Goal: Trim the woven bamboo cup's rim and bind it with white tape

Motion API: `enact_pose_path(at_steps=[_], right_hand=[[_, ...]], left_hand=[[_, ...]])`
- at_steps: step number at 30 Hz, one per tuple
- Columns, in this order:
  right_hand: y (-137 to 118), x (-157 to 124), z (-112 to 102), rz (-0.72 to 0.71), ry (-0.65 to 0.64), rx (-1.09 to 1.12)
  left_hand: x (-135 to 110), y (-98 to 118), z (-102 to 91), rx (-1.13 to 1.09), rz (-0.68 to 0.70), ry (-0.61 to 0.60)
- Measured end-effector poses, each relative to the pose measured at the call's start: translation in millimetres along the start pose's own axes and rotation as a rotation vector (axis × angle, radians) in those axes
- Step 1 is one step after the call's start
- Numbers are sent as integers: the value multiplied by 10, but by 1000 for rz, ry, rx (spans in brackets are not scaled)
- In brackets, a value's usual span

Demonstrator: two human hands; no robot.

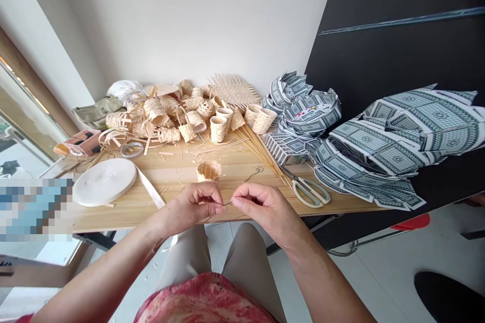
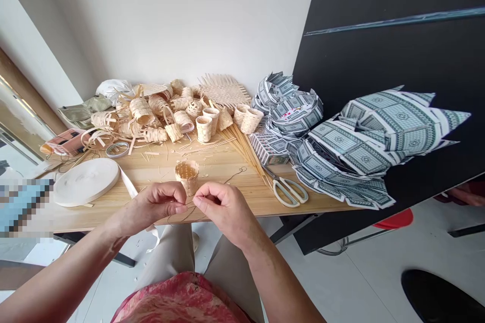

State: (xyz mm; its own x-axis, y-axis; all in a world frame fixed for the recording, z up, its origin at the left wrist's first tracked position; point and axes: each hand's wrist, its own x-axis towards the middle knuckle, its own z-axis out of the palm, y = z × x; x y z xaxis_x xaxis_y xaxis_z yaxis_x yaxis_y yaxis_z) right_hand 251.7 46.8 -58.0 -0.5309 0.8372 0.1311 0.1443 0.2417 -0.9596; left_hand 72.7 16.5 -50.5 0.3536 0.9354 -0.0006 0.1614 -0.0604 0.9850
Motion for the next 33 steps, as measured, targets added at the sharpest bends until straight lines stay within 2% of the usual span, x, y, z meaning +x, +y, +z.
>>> enact_pose_path(at_steps=[3, 6, 8, 11, 13, 16, 20, 23, 27, 33], right_hand=[[39, -2, 23, -27, -27, 29], [84, -17, 82, -81, -22, 35], [103, -40, 139, -108, 10, -41], [107, -88, 219, -155, 27, -188], [97, -117, 248, -192, 33, -255], [83, -137, 243, -187, 63, -268], [71, -128, 199, -92, 44, -144], [70, -113, 180, -39, 42, -51], [82, -96, 163, -3, 43, 8], [50, -93, 124, 34, 24, -52]], left_hand=[[-21, -58, 79, -307, -39, 28], [-46, -112, 189, -591, -55, 173], [-44, -138, 258, -691, -36, 266], [-6, -178, 317, -720, 21, 370], [31, -215, 317, -621, 88, 429], [68, -272, 275, -283, 233, 457], [57, -306, 227, 216, 412, 434], [26, -308, 212, 503, 511, 420], [-18, -298, 161, 717, 544, 297], [-46, -193, 16, 988, 616, 91]])
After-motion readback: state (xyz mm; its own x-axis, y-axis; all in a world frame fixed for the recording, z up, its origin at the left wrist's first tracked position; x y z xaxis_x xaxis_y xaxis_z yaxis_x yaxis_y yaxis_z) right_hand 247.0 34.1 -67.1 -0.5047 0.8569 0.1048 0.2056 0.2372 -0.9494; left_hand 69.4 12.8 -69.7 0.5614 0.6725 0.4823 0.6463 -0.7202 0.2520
